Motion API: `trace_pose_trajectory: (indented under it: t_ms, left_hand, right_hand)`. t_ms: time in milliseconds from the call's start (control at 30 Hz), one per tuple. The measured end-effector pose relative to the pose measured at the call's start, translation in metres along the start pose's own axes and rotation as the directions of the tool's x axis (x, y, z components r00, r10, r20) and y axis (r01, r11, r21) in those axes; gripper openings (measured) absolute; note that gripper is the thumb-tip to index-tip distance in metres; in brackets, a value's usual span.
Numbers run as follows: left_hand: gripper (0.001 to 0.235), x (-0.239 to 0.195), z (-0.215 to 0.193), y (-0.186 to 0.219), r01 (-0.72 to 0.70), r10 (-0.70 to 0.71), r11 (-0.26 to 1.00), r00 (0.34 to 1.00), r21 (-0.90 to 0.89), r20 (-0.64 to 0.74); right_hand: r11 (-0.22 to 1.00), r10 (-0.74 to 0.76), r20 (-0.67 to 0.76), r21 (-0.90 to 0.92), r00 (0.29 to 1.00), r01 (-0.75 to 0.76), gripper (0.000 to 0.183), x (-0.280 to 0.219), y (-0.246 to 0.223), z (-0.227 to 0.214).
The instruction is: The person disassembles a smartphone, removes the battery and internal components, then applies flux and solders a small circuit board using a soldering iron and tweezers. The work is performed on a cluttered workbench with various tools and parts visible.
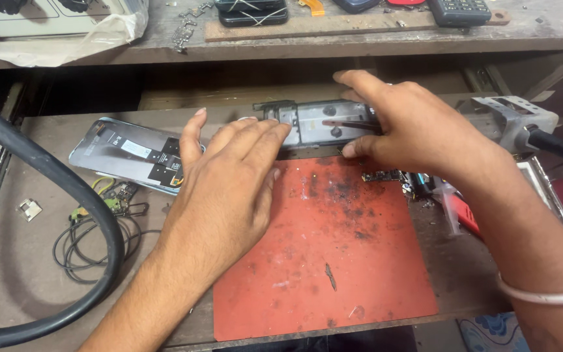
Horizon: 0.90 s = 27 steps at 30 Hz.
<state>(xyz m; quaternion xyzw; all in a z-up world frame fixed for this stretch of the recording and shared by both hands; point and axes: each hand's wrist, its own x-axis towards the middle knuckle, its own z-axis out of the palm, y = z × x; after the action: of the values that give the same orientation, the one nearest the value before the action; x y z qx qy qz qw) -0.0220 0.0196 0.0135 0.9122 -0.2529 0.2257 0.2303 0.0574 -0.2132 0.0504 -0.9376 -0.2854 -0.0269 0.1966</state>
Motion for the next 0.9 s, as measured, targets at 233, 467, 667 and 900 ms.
trace_pose_trajectory:
  t_ms: [233,467,667,900]
  left_hand:
    - [0.045,-0.001,0.001,0.0,0.007,-0.007,1.0,1.0,0.011,0.017]
    - [0.054,-0.006,0.008,0.013,-0.061,0.057,0.997,0.995,0.055,0.081]
    - [0.049,-0.019,0.012,0.037,-0.103,0.114,0.983,0.991,-0.151,0.068]
    - [0.036,-0.012,0.009,0.034,-0.018,0.046,0.979,0.99,-0.201,0.133]
  right_hand:
    - [0.996,0.093,0.064,0.003,0.994,-0.093,0.102,0.004,0.008,0.01]
    - [0.991,0.102,0.031,-0.092,0.994,-0.098,0.091,-0.003,-0.001,0.0]
    - [0.993,0.12,-0.099,0.036,0.988,-0.116,0.043,-0.032,-0.006,-0.01]
    - [0.802,0.384,-0.212,0.559,0.899,-0.211,0.017,-0.073,-0.005,-0.007]
